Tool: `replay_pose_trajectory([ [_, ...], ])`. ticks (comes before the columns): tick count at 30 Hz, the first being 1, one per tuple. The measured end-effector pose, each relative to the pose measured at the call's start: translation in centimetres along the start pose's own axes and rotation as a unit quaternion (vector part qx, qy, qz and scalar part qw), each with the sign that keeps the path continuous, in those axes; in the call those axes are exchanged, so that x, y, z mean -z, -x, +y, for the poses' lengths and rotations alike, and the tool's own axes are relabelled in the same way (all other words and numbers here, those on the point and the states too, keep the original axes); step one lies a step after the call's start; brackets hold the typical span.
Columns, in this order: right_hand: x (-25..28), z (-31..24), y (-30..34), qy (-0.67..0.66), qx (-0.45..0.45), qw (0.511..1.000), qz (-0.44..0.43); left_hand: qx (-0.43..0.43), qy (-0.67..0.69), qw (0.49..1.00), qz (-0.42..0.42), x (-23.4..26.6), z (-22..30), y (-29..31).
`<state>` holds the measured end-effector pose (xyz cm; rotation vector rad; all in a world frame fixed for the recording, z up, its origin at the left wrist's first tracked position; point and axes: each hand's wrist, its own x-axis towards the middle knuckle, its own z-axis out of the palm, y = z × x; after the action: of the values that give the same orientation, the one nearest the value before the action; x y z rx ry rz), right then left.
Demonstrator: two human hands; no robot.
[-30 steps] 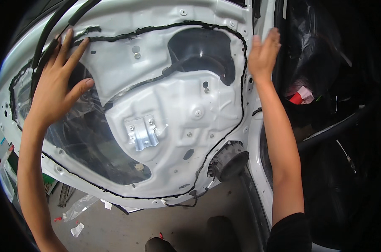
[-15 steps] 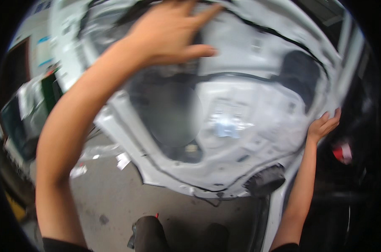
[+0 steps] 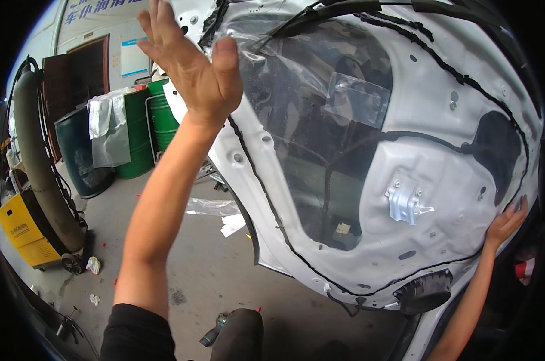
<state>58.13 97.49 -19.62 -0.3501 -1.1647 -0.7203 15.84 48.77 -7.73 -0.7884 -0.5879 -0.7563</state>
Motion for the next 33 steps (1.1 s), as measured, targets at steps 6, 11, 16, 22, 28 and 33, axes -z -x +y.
replay_pose_trajectory([
  [6,-0.7,0.3,0.8,-0.004,-0.02,1.0,-0.012,0.0,-0.041,0.981,-0.191,-1.5,-1.3,4.9],
  [11,0.7,1.6,0.3,0.006,-0.03,0.999,-0.014,0.014,-0.009,0.995,-0.095,1.2,-0.7,1.1],
  [16,-1.4,0.8,1.4,-0.004,-0.015,1.0,-0.023,-0.133,0.008,0.944,-0.303,4.1,7.8,12.5],
  [22,0.4,1.1,-0.1,-0.002,0.015,1.0,-0.022,-0.034,0.123,0.986,-0.105,2.6,7.7,6.5],
  [28,-1.1,1.6,1.3,-0.005,0.034,0.999,-0.037,-0.04,0.122,0.942,-0.31,3.5,7.8,10.6],
  [33,0.7,1.8,-0.9,0.0,0.04,0.999,-0.026,-0.039,0.099,0.993,-0.054,0.4,1.5,2.2],
])
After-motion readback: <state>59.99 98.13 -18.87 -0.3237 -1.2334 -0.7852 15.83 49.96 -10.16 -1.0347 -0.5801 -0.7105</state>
